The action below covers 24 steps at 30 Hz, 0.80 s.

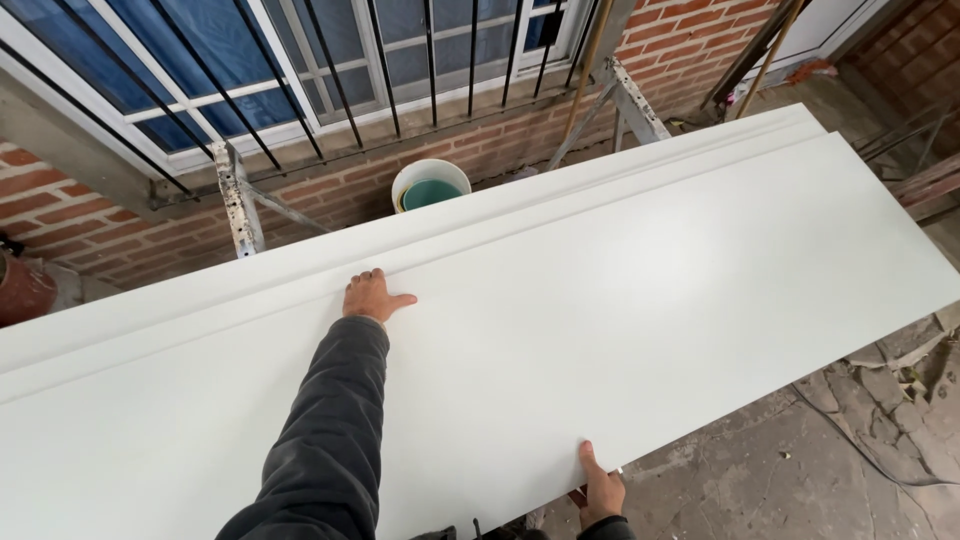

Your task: The person positions a long white board on a workbench and places a wooden stick along its length. They then use a tape measure and a pencil to mark measurements on the board.

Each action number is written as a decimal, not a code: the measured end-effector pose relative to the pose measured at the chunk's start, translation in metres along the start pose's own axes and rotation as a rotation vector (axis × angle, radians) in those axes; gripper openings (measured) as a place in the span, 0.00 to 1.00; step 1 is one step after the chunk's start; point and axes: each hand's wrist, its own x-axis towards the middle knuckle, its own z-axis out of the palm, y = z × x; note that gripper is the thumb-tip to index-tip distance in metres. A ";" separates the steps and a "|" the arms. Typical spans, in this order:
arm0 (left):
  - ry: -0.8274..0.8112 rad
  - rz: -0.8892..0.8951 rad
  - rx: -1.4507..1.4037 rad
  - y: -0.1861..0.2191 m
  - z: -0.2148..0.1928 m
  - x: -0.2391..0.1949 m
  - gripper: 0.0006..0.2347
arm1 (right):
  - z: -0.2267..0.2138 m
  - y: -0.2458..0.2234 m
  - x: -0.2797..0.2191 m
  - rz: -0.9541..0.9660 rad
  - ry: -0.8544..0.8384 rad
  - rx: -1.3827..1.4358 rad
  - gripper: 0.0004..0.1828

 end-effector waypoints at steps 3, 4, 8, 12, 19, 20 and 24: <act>-0.010 -0.005 0.002 0.005 0.008 -0.018 0.43 | -0.020 0.008 -0.004 0.011 -0.030 -0.008 0.44; -0.008 -0.008 0.009 0.006 0.010 -0.025 0.42 | -0.027 0.013 -0.005 -0.002 -0.070 0.008 0.44; 0.012 0.021 0.007 0.009 0.028 -0.050 0.43 | -0.061 0.031 0.000 -0.004 -0.059 -0.007 0.46; 0.041 0.051 0.014 0.014 0.044 -0.075 0.42 | -0.089 0.038 -0.006 0.017 -0.063 -0.006 0.47; 0.071 0.052 0.022 0.019 0.053 -0.080 0.41 | -0.066 0.060 0.022 -0.199 0.350 0.037 0.56; 0.073 0.054 0.026 0.023 0.046 -0.080 0.41 | -0.060 0.055 0.011 -0.197 0.347 0.041 0.56; -0.028 0.044 0.072 0.029 0.030 -0.078 0.43 | -0.089 0.068 -0.016 -0.229 0.461 0.052 0.55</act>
